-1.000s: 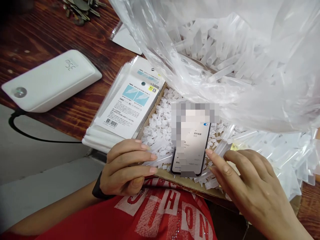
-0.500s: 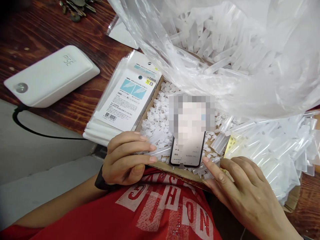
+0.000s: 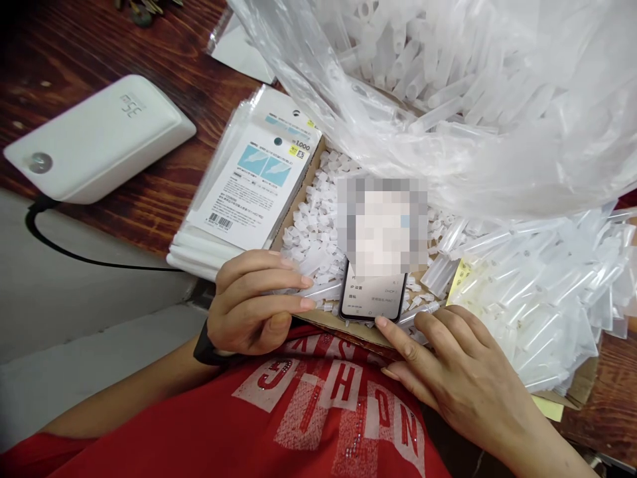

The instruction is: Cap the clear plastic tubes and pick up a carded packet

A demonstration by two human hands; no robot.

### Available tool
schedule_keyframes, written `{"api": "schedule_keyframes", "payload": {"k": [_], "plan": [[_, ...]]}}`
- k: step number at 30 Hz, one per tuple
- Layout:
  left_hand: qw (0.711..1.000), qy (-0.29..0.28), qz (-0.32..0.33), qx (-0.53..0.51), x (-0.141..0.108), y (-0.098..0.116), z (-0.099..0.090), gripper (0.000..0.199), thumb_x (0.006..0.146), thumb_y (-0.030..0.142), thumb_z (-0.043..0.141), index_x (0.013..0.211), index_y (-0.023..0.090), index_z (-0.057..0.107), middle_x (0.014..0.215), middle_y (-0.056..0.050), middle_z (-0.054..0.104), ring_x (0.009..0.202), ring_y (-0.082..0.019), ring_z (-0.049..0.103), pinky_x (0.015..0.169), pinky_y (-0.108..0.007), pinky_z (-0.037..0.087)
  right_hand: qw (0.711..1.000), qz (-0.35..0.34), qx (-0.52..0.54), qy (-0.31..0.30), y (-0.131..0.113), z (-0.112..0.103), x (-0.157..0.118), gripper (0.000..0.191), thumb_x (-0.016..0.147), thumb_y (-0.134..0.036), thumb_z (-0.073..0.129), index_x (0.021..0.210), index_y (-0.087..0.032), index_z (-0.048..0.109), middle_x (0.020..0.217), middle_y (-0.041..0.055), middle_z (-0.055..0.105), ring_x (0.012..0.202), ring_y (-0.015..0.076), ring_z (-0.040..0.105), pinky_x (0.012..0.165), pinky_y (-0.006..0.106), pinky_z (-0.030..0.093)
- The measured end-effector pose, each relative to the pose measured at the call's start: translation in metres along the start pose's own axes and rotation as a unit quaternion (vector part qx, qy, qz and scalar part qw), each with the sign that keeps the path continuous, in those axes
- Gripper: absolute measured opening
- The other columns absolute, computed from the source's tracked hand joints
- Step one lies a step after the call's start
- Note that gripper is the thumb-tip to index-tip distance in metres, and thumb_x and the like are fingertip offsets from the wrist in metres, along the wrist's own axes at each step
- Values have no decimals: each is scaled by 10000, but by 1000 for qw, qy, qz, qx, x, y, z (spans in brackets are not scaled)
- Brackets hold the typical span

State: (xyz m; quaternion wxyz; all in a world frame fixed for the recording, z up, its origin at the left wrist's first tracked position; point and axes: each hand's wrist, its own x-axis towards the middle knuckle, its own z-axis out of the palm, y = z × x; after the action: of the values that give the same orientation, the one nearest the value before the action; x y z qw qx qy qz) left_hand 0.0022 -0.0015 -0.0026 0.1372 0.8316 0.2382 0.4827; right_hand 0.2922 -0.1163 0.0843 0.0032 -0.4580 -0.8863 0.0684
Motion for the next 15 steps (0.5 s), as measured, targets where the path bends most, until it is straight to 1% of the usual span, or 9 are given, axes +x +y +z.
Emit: {"api": "schedule_keyframes", "payload": {"k": [5,9,15], "plan": [[1000,-3,-1,-9,0,0,-1,238,1057,249,497,965,212,713,870,-48,767,866,-218,678,830,-366,618,1000,0,-6,-7,0,1,2,447,1107,-338,506,1531,-215,579,1106,92,635,1046,275,544,1016,441,407],[1000,-6,-1,-10,0,0,-1,247,1067,254,490,965,217,712,870,-44,772,859,-213,683,820,-369,626,1000,4,-1,7,1,-2,2,443,1100,-339,525,1516,-200,585,1107,95,632,1045,277,548,1026,454,409],[1000,5,-4,-11,1,1,0,243,1062,256,496,957,221,712,847,-39,769,838,-208,680,800,-364,636,1000,18,-7,20,5,-5,1,451,1088,-333,556,1508,-173,582,1083,98,630,1040,285,551,992,456,429]]}}
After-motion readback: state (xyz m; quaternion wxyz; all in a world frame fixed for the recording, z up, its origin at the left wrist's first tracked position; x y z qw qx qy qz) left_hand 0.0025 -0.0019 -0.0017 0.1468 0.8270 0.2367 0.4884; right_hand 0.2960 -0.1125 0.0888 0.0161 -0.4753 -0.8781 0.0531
